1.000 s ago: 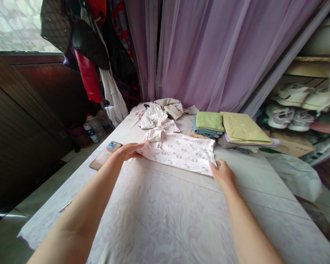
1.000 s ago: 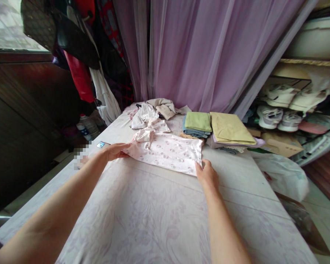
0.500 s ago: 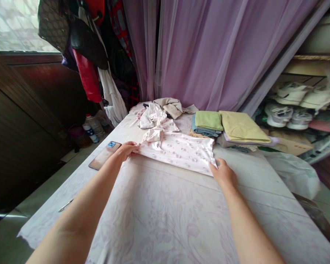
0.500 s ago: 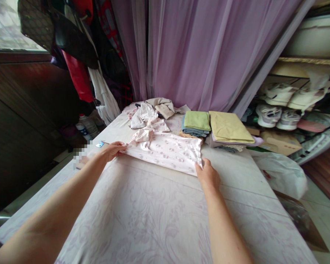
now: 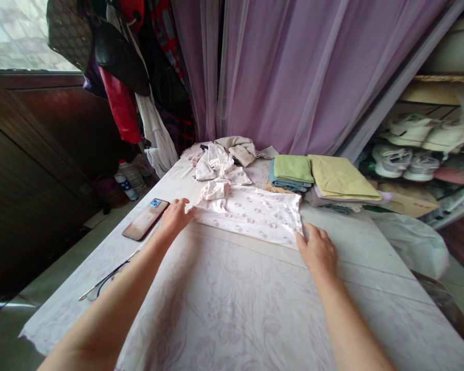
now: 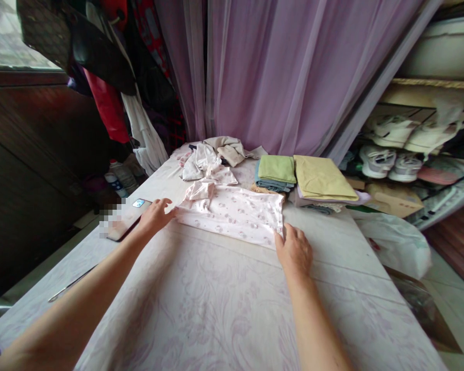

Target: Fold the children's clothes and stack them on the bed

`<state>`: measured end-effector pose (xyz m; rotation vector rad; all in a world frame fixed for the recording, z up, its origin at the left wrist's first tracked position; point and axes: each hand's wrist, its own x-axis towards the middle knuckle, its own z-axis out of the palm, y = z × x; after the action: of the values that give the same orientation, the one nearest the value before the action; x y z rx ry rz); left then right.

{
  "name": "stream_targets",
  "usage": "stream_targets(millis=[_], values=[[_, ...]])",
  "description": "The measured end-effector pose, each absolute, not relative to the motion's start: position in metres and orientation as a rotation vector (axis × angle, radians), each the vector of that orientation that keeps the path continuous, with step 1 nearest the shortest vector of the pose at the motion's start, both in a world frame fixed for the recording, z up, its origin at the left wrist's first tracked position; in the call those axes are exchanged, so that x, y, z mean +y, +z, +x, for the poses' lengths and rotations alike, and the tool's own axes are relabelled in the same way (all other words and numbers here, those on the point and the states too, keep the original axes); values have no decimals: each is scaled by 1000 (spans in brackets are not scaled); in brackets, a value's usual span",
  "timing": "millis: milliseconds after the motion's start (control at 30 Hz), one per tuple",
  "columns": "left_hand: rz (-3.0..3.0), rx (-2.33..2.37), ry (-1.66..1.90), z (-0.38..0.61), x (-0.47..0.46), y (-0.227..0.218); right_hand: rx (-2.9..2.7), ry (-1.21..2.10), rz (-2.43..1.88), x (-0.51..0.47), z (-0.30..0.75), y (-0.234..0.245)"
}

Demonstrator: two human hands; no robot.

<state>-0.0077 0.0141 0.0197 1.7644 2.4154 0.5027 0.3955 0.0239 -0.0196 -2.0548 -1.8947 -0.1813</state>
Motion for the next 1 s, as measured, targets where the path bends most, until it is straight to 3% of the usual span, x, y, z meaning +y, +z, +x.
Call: stream_targets(millis=[133,267,433,1000], values=[[2297,1980,596,33,5,9,-2035,-216,-1693,20,366,-23],[2540,1531,411,79,7,-13,-2418,-8,-1520,10,312,-24],[2524,1653,183,90,9,-29,-2549,163,-1650,4,303,-27],[2592,1679,195,83,5,-29,-2258,-37,-2017,1,356,-35]])
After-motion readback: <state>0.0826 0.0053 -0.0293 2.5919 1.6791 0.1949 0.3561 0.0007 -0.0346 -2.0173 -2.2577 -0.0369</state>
